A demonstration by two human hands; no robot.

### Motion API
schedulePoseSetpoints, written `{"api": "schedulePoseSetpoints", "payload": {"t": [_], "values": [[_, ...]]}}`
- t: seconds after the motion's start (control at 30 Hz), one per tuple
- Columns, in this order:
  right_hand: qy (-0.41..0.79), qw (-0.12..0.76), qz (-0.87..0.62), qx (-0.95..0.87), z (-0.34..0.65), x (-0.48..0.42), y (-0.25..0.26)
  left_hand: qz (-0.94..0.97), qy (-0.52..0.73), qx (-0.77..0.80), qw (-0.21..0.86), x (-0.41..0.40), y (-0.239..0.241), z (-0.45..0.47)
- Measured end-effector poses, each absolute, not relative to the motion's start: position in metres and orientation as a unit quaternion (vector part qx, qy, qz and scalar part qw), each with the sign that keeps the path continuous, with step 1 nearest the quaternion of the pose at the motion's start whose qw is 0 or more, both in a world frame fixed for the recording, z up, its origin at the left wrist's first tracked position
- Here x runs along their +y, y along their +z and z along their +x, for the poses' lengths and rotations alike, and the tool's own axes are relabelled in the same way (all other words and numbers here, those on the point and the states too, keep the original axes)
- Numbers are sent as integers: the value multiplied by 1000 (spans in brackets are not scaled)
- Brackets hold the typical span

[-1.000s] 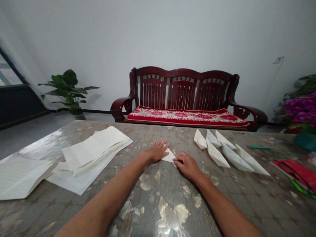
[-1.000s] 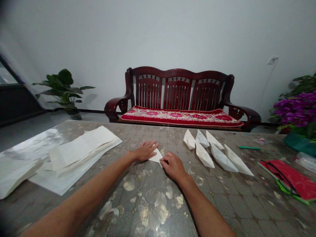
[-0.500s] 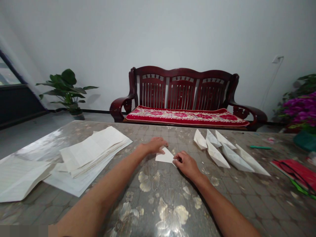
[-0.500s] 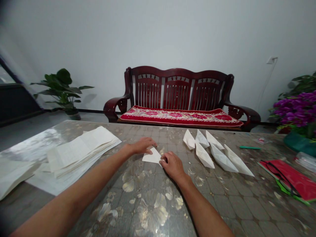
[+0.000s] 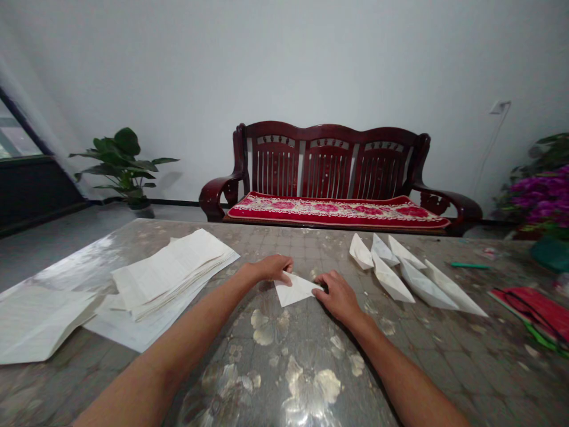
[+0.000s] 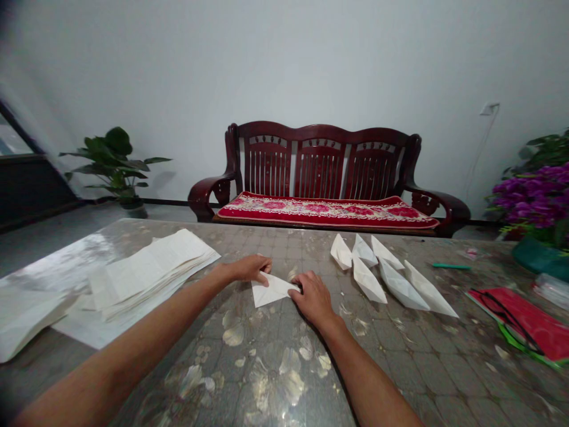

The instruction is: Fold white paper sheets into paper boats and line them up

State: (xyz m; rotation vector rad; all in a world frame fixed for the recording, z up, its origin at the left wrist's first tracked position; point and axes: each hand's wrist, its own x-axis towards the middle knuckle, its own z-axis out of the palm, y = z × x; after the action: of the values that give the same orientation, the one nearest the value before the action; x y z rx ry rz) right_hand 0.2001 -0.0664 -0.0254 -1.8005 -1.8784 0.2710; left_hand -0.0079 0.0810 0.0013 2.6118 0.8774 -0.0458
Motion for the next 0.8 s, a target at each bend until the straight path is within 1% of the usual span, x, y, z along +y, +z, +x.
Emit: {"api": "schedulePoseSetpoints", "payload": {"t": [0.07,0.13,0.23,0.3,0.33,0.4,0.47,0.57,0.7,0.8], "values": [[101,279,-661,-689,202,-64,-29,922,13,319,221,75,5,-10],[109,321,-657,-673,205,-62,-33,919,77,323,211,67,8,-11],[86,439,-635,-629,210,-59,-36,921,188,313,134,53,12,-8],[16,505,-599,-621,213,-61,-34,924,241,291,66,45,12,-4],[-28,518,-577,-631,213,-64,-32,923,258,284,37,41,11,-2],[-105,498,-536,-673,213,-69,-27,919,277,279,-1,36,7,3],[-158,448,-500,-724,212,-75,-21,919,274,284,-14,33,0,7],[-194,371,-474,-775,209,-79,-16,931,222,290,10,32,-10,12],[-174,286,-476,-814,207,-76,-18,936,176,290,90,27,-15,12],[-117,262,-463,-839,206,-73,-22,937,161,274,145,15,-12,6]]}}
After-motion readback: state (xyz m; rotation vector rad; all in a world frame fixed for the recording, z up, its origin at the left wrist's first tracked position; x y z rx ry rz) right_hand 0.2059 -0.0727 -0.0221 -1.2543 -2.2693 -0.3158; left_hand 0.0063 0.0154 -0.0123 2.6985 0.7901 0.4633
